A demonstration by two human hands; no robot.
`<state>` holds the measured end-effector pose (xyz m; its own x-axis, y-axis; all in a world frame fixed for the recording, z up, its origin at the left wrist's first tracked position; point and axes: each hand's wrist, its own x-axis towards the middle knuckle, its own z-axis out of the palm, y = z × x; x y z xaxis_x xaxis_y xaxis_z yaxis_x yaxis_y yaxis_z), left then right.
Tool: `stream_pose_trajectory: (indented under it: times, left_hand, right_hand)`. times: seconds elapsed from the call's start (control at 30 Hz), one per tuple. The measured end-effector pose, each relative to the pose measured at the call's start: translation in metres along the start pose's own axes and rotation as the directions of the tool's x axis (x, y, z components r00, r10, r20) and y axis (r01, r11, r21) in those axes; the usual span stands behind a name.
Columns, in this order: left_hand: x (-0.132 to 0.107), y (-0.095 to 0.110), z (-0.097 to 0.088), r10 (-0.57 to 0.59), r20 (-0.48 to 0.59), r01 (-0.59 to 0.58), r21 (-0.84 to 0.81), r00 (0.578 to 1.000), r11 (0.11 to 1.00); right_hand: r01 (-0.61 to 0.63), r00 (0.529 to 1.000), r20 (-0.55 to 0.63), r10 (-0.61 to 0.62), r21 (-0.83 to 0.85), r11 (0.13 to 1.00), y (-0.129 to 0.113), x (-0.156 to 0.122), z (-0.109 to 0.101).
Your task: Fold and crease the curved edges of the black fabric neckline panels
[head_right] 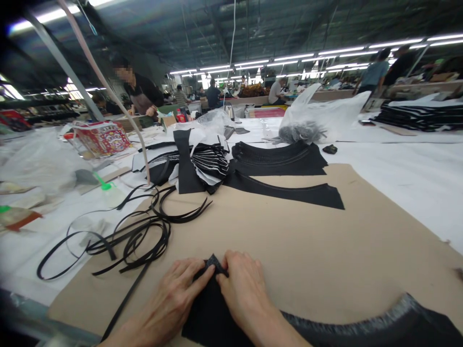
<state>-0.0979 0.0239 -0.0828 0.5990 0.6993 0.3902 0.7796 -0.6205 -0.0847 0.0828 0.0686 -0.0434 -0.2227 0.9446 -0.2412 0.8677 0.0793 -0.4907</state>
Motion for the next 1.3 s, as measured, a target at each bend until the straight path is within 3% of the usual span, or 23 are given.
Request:
stream_pose_trajectory:
  times: [0.17,0.37,0.67,1.13,1.3]
  left_hand:
    - [0.001,0.0,-0.001,-0.003,0.036,0.003,0.001,0.999,1.0]
    - [0.002,-0.002,0.0,0.001,0.05,-0.002,0.008,0.999,1.0]
    - [0.003,0.0,0.003,-0.005,0.094,0.004,0.011,0.996,1.0]
    - [0.004,0.004,-0.002,-0.082,0.163,0.093,-0.064,0.983,0.994]
    - [0.002,0.004,-0.002,-0.094,0.166,0.107,-0.066,0.982,0.992]
  right_hand:
    - [0.117,0.987,-0.115,-0.111,0.042,0.992,0.006,-0.007,0.014]
    - [0.265,0.937,-0.263,-0.23,0.105,0.959,0.017,-0.012,0.036]
    - [0.454,0.831,-0.35,-0.432,-0.022,0.891,0.037,-0.016,0.06]
    - [0.427,0.7,-0.429,-0.571,-0.391,0.816,0.035,-0.025,0.06]
    - [0.412,0.758,-0.403,-0.513,-0.314,0.855,0.033,-0.025,0.051]
